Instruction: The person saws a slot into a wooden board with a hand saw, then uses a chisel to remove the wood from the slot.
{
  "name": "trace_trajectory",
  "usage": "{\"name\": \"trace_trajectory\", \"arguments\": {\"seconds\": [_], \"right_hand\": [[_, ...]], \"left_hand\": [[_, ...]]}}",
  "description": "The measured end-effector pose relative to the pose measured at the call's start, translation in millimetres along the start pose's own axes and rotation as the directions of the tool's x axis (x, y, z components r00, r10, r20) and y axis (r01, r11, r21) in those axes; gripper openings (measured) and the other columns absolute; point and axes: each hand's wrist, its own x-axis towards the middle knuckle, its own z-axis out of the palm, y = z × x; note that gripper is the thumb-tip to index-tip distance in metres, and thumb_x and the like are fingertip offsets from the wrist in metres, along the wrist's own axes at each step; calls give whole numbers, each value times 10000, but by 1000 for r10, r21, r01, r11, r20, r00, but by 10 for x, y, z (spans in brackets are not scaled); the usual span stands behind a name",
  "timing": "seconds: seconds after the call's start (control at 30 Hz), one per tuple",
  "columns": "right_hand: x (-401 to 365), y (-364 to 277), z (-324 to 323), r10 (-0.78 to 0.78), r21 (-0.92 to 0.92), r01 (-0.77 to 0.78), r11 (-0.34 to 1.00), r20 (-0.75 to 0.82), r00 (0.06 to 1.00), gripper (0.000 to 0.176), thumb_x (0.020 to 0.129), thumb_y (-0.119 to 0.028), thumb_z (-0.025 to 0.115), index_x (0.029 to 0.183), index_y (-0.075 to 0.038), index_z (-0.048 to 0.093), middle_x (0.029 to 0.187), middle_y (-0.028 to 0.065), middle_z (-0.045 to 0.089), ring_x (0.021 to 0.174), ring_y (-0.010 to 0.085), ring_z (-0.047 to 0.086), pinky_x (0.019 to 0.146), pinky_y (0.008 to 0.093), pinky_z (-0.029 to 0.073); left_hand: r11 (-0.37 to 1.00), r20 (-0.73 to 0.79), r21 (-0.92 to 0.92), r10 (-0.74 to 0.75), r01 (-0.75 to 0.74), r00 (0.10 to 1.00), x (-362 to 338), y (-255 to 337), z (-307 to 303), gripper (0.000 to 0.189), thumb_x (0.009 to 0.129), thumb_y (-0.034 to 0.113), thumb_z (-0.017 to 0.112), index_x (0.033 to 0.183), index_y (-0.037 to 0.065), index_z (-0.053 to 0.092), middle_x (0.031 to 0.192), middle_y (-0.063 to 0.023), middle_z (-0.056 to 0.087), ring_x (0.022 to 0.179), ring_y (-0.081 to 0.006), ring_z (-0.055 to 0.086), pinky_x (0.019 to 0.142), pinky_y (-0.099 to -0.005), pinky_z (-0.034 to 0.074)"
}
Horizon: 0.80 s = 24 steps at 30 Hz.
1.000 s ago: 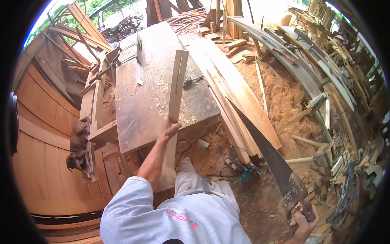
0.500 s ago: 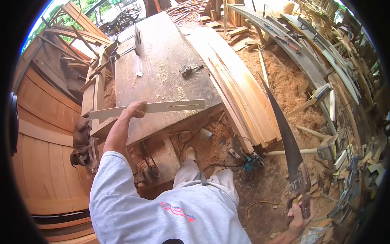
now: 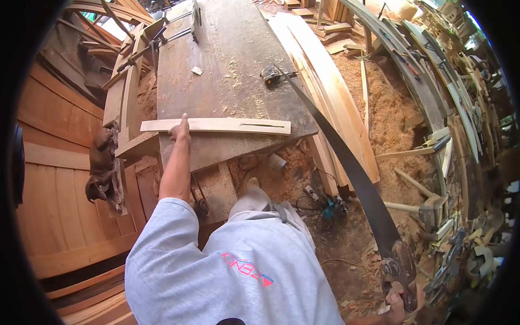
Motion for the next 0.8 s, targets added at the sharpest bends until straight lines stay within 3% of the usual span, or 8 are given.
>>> {"name": "trace_trajectory", "arguments": {"seconds": [0.13, 0.23, 0.4, 0.47, 0.6, 0.7, 0.77, 0.8], "right_hand": [[104, -214, 202, -242, -125, 232, 965, -76, 967, 578, 719, -119, 717, 1238, 52, 528, 974, 127, 551, 592, 158, 508, 502, 309, 443], [149, -26, -330, -137, -105, 159, 982, 189, 972, 598, 707, -142, 741, 1240, 32, 533, 991, 114, 545, 614, 169, 509, 545, 311, 445], [-10, 168, -440, -226, -267, 258, 928, 145, 963, 639, 694, -157, 780, 1259, 7, 532, 961, 89, 511, 623, 190, 531, 512, 326, 437], [-87, 87, -285, -41, -150, 55, 987, 92, 995, 633, 693, -160, 785, 1255, -4, 538, 968, 101, 530, 587, 193, 533, 479, 324, 429], [-117, 217, -303, -86, -121, 106, 987, 159, 983, 632, 715, -124, 755, 1285, 8, 516, 921, 118, 543, 544, 176, 518, 465, 325, 432], [-45, 227, -276, -32, -144, 69, 987, 245, 969, 644, 733, -85, 727, 1317, 31, 481, 843, 122, 547, 540, 171, 508, 466, 325, 436], [-47, 155, -22, -29, -194, 82, 978, 262, 965, 648, 744, -61, 709, 1333, 47, 460, 805, 123, 548, 536, 171, 501, 469, 325, 439], [-107, 106, 157, 21, -72, -17, 997, 58, 998, 639, 751, -61, 704, 1322, 72, 451, 775, 119, 542, 533, 169, 495, 474, 316, 439]], "left_hand": [[980, 85, 13, -197, 197, 977, -34, 79, 198, 1129, 634, 460, 846, 1393, -131, 256, 1399, -279, 359, 1308, -398, 396, 1065, -491, 397], [957, -93, 73, -275, 282, 957, -55, 205, 287, 903, 565, 342, 794, 1259, -81, 401, 1281, -237, 439, 1206, -383, 474, 1030, -482, 419], [943, -123, -129, -323, 308, 938, 175, 186, 513, 807, 587, 343, 782, 1192, -65, 438, 1209, -225, 465, 1122, -356, 513, 960, -475, 452], [991, -69, -41, -130, 127, 989, 966, -176, 1037, 754, 656, 382, 761, 1134, -110, 449, 1196, -273, 490, 1087, -358, 552, 897, -495, 504], [964, -147, -215, -190, 156, 971, 557, 321, 534, 828, 654, 365, 771, 1169, -182, 422, 1200, -263, 503, 1129, -375, 525, 952, -503, 464], [997, -103, 28, 70, -68, 992, 536, 285, 444, 882, 692, 344, 784, 1283, -174, 384, 1214, -261, 489, 1222, -391, 453, 1022, -501, 397], [768, -110, 174, 637, -616, 763, -38, 357, 180, 842, 767, 340, 768, 1401, -52, 376, 1280, -259, 439, 1288, -398, 373, 1082, -506, 309], [606, 137, 185, 764, -774, 631, -264, 359, 40, 801, 800, 355, 754, 1426, 18, 384, 1357, -239, 393, 1322, -403, 336, 1105, -507, 282]]}}
